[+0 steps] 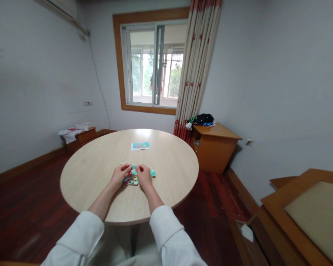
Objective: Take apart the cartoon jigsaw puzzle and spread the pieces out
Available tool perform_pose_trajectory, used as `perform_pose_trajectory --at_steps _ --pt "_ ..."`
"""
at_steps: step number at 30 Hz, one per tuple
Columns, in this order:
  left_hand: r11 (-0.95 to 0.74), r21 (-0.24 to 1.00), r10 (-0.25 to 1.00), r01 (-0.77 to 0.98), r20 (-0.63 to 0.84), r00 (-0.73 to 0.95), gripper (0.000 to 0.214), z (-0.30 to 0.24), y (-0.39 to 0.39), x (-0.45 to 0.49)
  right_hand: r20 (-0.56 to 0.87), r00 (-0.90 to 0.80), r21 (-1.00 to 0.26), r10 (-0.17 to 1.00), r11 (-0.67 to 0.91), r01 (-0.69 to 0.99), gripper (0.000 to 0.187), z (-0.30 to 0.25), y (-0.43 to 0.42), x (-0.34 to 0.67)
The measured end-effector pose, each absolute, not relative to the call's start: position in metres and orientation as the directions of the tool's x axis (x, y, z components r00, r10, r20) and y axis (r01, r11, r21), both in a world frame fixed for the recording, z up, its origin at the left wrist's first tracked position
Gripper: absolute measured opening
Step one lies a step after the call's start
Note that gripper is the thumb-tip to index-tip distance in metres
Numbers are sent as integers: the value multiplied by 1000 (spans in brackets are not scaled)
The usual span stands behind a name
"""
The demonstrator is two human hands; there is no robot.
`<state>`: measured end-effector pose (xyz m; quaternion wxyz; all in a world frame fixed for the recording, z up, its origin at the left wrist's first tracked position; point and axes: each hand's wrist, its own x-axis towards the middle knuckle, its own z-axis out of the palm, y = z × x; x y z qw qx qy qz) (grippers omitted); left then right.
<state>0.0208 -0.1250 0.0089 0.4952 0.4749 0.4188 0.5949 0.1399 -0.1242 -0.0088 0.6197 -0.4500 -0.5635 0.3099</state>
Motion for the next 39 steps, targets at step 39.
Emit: perform_pose_trajectory --at_steps 39 --pt "-261 651 909 712 415 -46 22 -18 -114 16 318 -33 -570 948 218 792 38 3 -155 137"
